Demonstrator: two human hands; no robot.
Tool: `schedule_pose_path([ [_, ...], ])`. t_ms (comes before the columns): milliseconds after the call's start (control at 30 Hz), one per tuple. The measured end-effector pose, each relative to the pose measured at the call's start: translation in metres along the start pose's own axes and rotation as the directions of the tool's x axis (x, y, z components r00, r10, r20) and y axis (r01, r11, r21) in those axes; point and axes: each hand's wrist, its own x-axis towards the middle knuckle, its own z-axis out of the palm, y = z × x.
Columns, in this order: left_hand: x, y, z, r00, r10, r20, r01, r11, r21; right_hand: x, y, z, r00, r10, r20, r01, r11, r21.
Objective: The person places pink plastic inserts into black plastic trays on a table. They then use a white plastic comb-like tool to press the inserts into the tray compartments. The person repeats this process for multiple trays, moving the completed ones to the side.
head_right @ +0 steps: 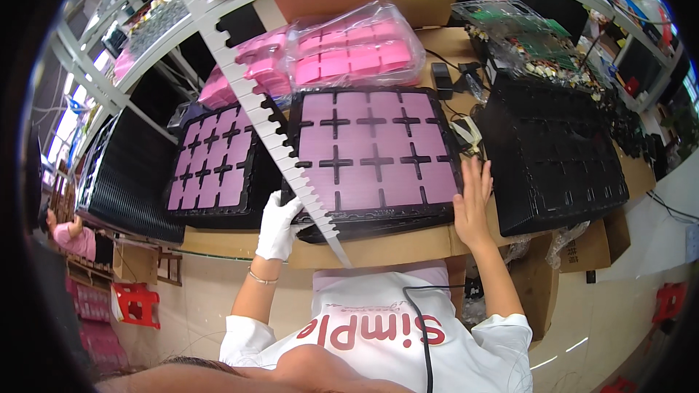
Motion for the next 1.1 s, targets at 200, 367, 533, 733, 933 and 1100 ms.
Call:
schedule_pose_path([
  [200, -0.003, 0.059, -0.063, 0.819, 0.518, -0.246, -0.433, 0.84, 0.328, 0.003, -0.027, -0.015, 0.989, -0.042, -0.139, 0.053, 0.995, 0.081],
  [367, 0.019, 0.116, -0.203, 0.768, 0.491, -0.411, -0.471, 0.868, 0.156, -0.003, -0.03, -0.009, 0.991, -0.046, -0.129, 0.064, 0.988, 0.141],
  [533, 0.052, 0.115, -0.334, 0.798, 0.364, -0.48, -0.366, 0.926, 0.093, -0.006, -0.03, 0.009, 0.996, -0.018, -0.09, 0.035, 0.982, 0.187],
  [733, 0.053, 0.108, -0.3, 0.413, 0.91, -0.039, 0.312, -0.101, 0.945, 0.005, -0.049, 0.01, 0.997, -0.048, -0.061, 0.059, 0.979, 0.196],
  [933, 0.023, 0.077, -0.087, 0.871, 0.308, 0.383, -0.319, -0.238, 0.917, 0.022, -0.073, 0.019, 0.986, -0.169, -0.006, 0.167, 0.968, 0.188],
  [1100, 0.035, 0.071, -0.099, 0.829, 0.331, 0.45, -0.372, -0.275, 0.887, 0.014, -0.07, 0.021, 0.974, -0.211, 0.083, 0.2, 0.971, 0.13],
])
